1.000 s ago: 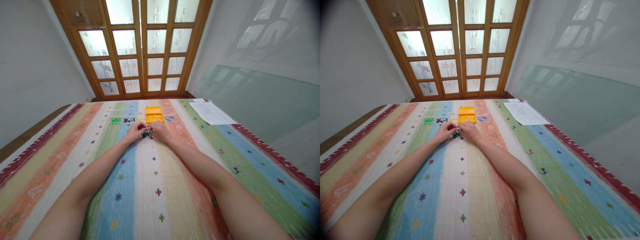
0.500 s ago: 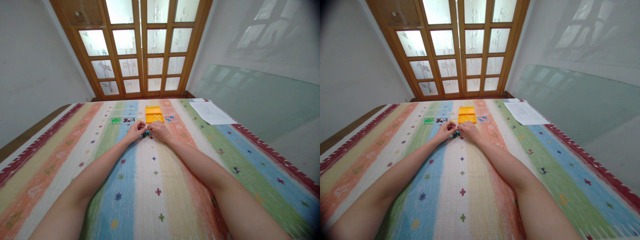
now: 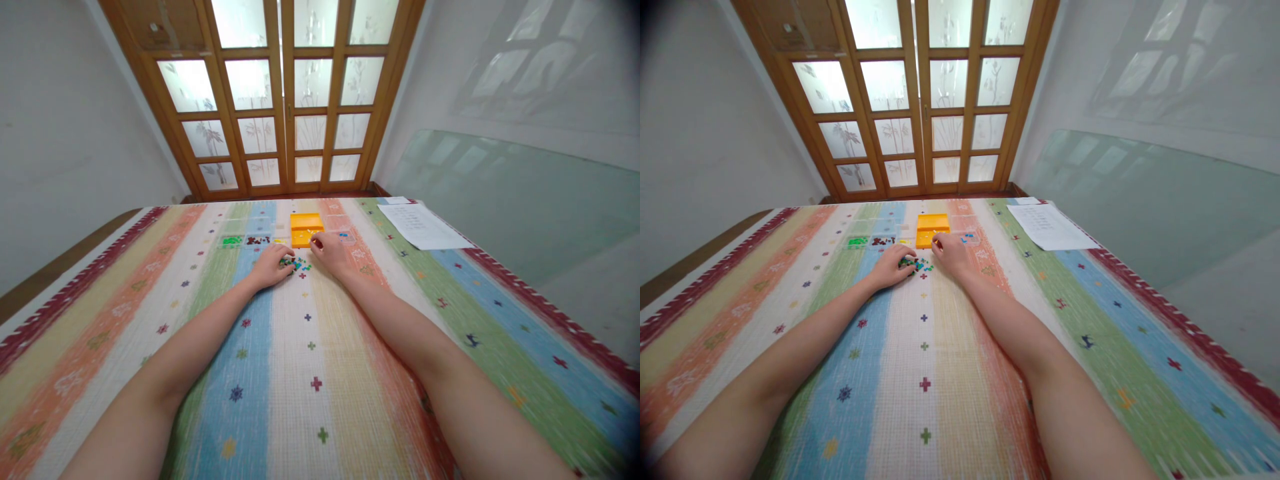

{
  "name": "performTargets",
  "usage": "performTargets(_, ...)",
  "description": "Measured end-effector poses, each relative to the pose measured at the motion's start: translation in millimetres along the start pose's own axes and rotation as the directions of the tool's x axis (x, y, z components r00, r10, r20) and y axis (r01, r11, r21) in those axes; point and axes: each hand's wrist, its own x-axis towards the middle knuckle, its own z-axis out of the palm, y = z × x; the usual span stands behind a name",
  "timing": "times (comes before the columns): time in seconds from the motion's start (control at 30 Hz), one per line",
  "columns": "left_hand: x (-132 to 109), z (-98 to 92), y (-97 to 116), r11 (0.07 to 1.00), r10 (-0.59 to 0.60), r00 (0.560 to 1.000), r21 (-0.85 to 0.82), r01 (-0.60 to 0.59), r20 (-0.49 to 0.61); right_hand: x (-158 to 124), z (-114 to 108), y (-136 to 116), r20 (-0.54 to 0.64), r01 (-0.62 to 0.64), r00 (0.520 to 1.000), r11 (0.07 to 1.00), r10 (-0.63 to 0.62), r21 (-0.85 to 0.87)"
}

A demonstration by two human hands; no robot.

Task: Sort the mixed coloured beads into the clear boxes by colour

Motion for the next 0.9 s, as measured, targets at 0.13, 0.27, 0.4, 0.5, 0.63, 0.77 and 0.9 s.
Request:
performTargets(0.13,-3.4,0.6,0.5,0.996,0.036,0.992,0.082,-0.046,0.117,4.3,-0.3,8.3,-0.051,-0.106,0.993,0.994,0.105,-0.023)
performTargets(0.27,-4.4,7.1,-6.9,0.993,0.004,0.993,0.120,-0.018,0.118,6.4,1.3,13.2,-0.083,-0.181,0.981,0.982,0.177,-0.048)
performTargets(0.4,-3.1,9.1,-14.9,0.991,-0.027,0.996,0.135,0.015,0.086,7.3,0.6,16.2,-0.071,-0.254,0.966,0.965,0.249,-0.071)
performTargets(0.5,-2.4,5.8,-19.3,0.989,-0.026,0.996,0.145,0.014,0.084,5.5,-0.9,13.3,0.033,-0.173,0.984,0.984,0.174,-0.036)
performTargets(0.63,-3.5,-2.3,-27.4,0.988,-0.017,0.994,0.156,0.000,0.104,-1.3,-2.6,0.9,0.264,0.074,0.961,0.996,-0.085,0.051)
performTargets(0.77,-5.1,-11.1,-37.9,0.989,0.021,0.989,0.139,-0.041,0.145,-7.7,-4.0,-11.2,0.395,0.232,0.889,0.972,-0.231,0.048)
performTargets(0.9,-4.5,-13.6,-43.7,0.988,0.016,0.990,0.148,-0.036,0.138,-9.0,0.3,-16.6,0.392,0.250,0.894,0.968,-0.217,-0.036)
